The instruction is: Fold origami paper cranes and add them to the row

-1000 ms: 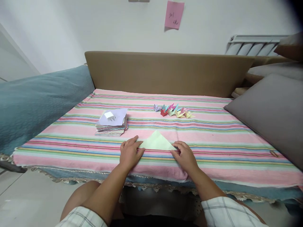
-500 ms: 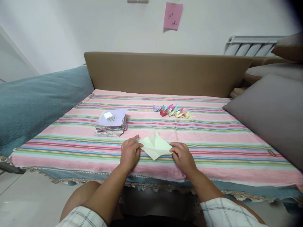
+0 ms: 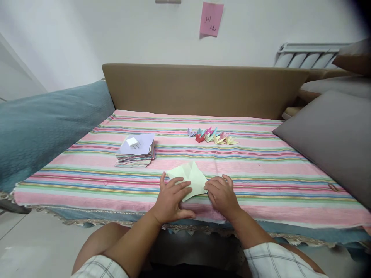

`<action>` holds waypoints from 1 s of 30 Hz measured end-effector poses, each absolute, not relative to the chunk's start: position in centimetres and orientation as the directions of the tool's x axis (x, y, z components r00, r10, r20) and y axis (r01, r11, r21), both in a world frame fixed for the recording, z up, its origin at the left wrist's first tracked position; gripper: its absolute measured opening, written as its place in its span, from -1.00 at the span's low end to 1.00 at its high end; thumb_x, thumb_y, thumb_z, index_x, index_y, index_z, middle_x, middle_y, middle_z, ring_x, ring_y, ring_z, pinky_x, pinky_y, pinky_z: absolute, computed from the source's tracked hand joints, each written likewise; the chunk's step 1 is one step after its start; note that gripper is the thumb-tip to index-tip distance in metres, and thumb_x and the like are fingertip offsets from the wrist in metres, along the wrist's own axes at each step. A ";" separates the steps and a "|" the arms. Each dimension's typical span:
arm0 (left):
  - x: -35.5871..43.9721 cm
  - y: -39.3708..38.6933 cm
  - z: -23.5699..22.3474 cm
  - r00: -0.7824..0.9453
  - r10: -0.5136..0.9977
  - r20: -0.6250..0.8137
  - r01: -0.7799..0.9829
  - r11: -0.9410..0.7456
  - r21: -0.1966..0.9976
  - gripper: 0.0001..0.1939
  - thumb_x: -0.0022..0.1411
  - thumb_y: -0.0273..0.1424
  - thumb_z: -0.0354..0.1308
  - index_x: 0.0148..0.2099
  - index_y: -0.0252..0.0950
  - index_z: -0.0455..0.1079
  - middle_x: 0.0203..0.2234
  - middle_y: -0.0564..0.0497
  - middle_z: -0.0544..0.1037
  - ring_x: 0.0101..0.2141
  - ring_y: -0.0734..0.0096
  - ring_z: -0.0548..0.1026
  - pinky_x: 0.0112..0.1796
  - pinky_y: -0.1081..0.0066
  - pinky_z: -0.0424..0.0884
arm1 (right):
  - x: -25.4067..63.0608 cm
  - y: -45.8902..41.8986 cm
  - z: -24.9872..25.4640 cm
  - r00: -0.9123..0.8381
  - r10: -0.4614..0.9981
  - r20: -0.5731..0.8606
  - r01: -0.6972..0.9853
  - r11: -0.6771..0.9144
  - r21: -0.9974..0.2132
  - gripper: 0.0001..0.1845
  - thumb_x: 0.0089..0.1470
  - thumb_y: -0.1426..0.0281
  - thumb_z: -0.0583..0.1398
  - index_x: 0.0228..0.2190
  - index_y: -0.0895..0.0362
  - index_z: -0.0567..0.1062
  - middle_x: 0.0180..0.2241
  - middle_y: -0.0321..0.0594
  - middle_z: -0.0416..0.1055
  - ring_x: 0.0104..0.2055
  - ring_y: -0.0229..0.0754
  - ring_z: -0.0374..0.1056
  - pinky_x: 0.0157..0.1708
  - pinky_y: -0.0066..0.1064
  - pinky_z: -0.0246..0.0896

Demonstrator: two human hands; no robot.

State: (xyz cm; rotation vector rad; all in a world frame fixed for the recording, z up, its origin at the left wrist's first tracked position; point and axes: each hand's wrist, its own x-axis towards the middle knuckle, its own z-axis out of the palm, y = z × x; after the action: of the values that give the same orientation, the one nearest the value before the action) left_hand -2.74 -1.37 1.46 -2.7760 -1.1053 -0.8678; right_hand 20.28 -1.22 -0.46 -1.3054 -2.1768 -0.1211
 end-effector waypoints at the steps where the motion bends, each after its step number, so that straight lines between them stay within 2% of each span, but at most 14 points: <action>1: -2.5 -1.5 1.4 0.601 0.613 0.513 0.635 -0.756 0.159 -0.49 0.04 0.04 0.11 -0.03 -0.12 0.40 -0.08 -0.05 0.52 -0.01 0.09 0.37 0.14 -0.12 -0.46 | 20.2 -1.3 -0.3 -0.342 0.778 0.528 0.834 0.510 -0.211 -0.78 0.04 0.54 0.07 -0.40 0.02 0.47 -0.32 -0.34 0.49 -0.14 -0.15 0.27 0.10 -0.08 -0.26; 4: -2.1 -1.6 1.0 0.566 0.625 0.537 0.670 -0.728 0.142 -0.75 0.21 -0.22 0.06 -0.08 -0.08 0.42 -0.13 0.02 0.55 -0.07 0.24 0.43 0.15 -0.11 -0.45 | 20.1 -1.6 -0.1 -0.340 0.774 0.534 0.842 0.504 -0.194 -0.79 0.04 0.53 0.08 -0.41 0.02 0.47 -0.35 -0.34 0.48 -0.15 -0.15 0.27 0.11 -0.07 -0.30; 8: -2.5 -1.1 0.9 0.510 0.663 0.547 0.741 -0.663 0.112 -0.83 0.20 -0.37 0.07 -0.22 -0.05 0.47 -0.15 0.06 0.56 -0.10 0.27 0.45 0.15 -0.14 -0.37 | 19.8 -2.1 0.1 -0.356 0.756 0.549 0.837 0.519 -0.172 -0.78 0.03 0.53 0.07 -0.41 0.02 0.47 -0.37 -0.31 0.46 -0.15 -0.14 0.26 0.11 -0.07 -0.32; 11: -3.2 -0.5 0.9 0.444 0.712 0.544 0.799 -0.590 0.120 -0.83 0.19 -0.38 0.07 -0.25 -0.05 0.48 -0.15 0.08 0.55 -0.09 0.24 0.44 0.15 -0.14 -0.32 | 19.3 -2.6 0.1 -0.377 0.737 0.561 0.817 0.550 -0.173 -0.81 0.03 0.50 0.07 -0.41 0.03 0.46 -0.40 -0.30 0.44 -0.20 -0.15 0.26 0.11 -0.07 -0.29; 14: -3.6 -0.2 0.9 0.411 0.761 0.501 0.827 -0.542 0.145 -0.80 0.18 -0.40 0.07 -0.20 -0.04 0.47 -0.13 0.06 0.54 -0.08 0.21 0.43 0.14 -0.16 -0.32 | 18.7 -3.0 0.0 -0.427 0.713 0.556 0.778 0.604 -0.176 -0.83 0.06 0.47 0.07 -0.40 0.04 0.46 -0.43 -0.30 0.41 -0.25 -0.18 0.26 0.10 -0.08 -0.23; 20: -3.7 -0.4 0.9 0.485 0.763 0.427 0.795 -0.589 0.149 -0.60 0.09 -0.42 0.06 0.00 -0.06 0.39 -0.02 0.00 0.47 0.02 0.11 0.36 0.14 -0.17 -0.30 | 17.6 -3.3 -0.7 -0.519 0.650 0.555 0.676 0.710 -0.199 -0.81 0.12 0.42 0.05 -0.37 0.05 0.46 -0.43 -0.29 0.40 -0.30 -0.22 0.25 0.04 -0.15 -0.08; 23: -3.6 -0.6 1.0 0.532 0.757 0.378 0.775 -0.616 0.144 -0.54 0.08 -0.41 0.05 0.06 -0.05 0.34 0.06 -0.01 0.39 0.08 0.07 0.29 0.14 -0.19 -0.30 | 17.5 -3.4 -0.8 -0.569 0.624 0.537 0.613 0.756 -0.229 -0.79 0.15 0.30 0.04 -0.28 0.07 0.45 -0.34 -0.23 0.42 -0.25 -0.18 0.27 0.01 -0.16 0.00; 26: -3.7 -0.6 1.0 0.568 0.753 0.332 0.760 -0.634 0.139 -0.51 0.08 -0.38 0.07 0.10 -0.05 0.31 0.11 -0.03 0.33 0.11 0.04 0.24 0.14 -0.20 -0.27 | 17.6 -3.4 -0.8 -0.604 0.607 0.516 0.576 0.780 -0.244 -0.60 0.14 0.14 0.03 -0.12 0.12 0.41 -0.11 -0.09 0.40 -0.06 -0.08 0.24 0.02 -0.14 0.04; 30: -3.7 -0.6 1.0 0.581 0.753 0.311 0.758 -0.639 0.133 -0.52 0.09 -0.36 0.08 0.11 -0.05 0.30 0.12 -0.04 0.32 0.12 0.04 0.23 0.14 -0.19 -0.22 | 17.9 -3.2 -1.1 -0.594 0.658 0.463 0.655 0.730 -0.196 -0.33 0.10 -0.02 0.00 0.10 0.14 0.24 0.11 0.00 0.24 0.18 0.02 0.05 0.15 -0.02 -0.13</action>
State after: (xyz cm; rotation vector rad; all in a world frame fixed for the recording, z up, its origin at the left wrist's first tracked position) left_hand -3.70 -0.56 1.02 -2.7800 -1.3281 -0.5355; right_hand 17.90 -3.16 -1.11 -0.9960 -2.4184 0.0066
